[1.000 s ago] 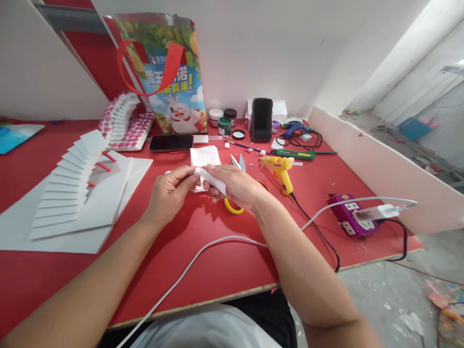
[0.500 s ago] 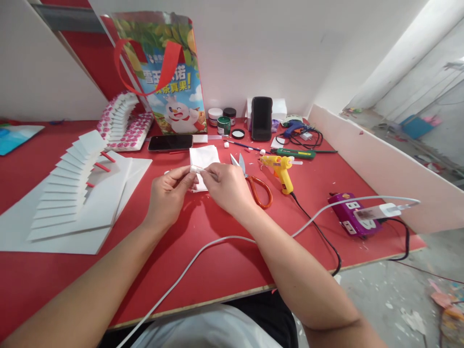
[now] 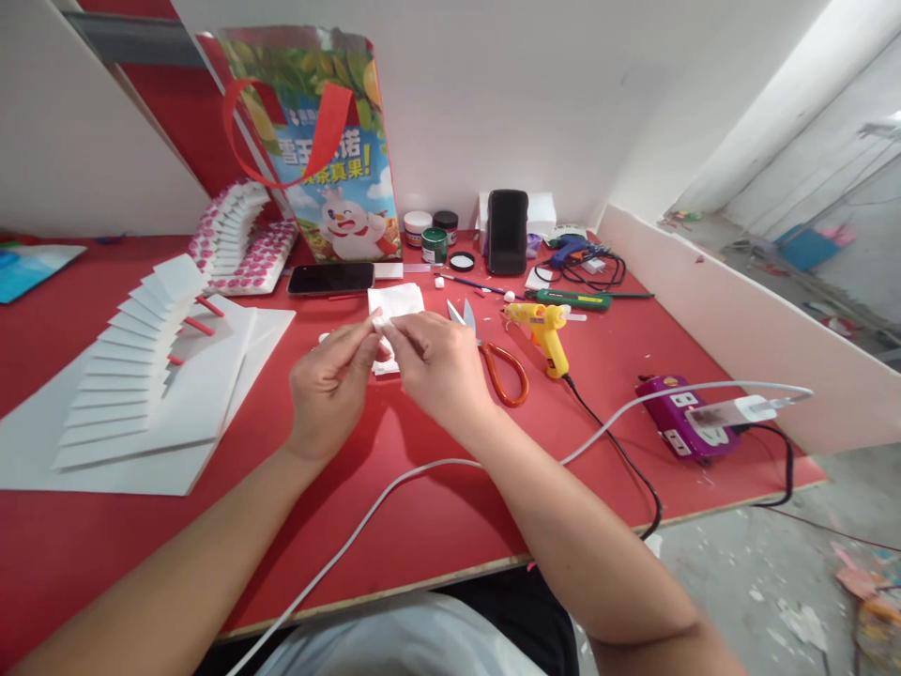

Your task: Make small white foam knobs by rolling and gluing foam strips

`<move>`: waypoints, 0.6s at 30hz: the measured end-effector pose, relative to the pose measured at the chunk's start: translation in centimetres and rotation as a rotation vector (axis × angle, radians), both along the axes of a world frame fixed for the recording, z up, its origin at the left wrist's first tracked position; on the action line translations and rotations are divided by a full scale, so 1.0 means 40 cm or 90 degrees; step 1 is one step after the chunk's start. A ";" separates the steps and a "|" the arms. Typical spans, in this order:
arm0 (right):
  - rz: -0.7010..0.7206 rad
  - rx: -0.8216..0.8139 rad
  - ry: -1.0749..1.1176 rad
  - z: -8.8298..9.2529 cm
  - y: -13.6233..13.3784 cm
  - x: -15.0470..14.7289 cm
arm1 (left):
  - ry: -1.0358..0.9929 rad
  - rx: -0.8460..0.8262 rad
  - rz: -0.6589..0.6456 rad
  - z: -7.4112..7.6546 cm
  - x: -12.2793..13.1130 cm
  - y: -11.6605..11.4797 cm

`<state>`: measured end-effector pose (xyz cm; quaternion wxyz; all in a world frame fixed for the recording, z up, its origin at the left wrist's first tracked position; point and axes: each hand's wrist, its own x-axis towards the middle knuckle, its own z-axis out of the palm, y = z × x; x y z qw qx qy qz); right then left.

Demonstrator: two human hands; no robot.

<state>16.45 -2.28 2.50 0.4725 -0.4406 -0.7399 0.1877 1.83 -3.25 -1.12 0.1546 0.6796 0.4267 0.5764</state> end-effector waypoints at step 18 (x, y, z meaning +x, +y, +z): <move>-0.036 -0.041 -0.035 -0.001 0.004 0.003 | -0.083 -0.133 -0.067 0.022 -0.014 0.005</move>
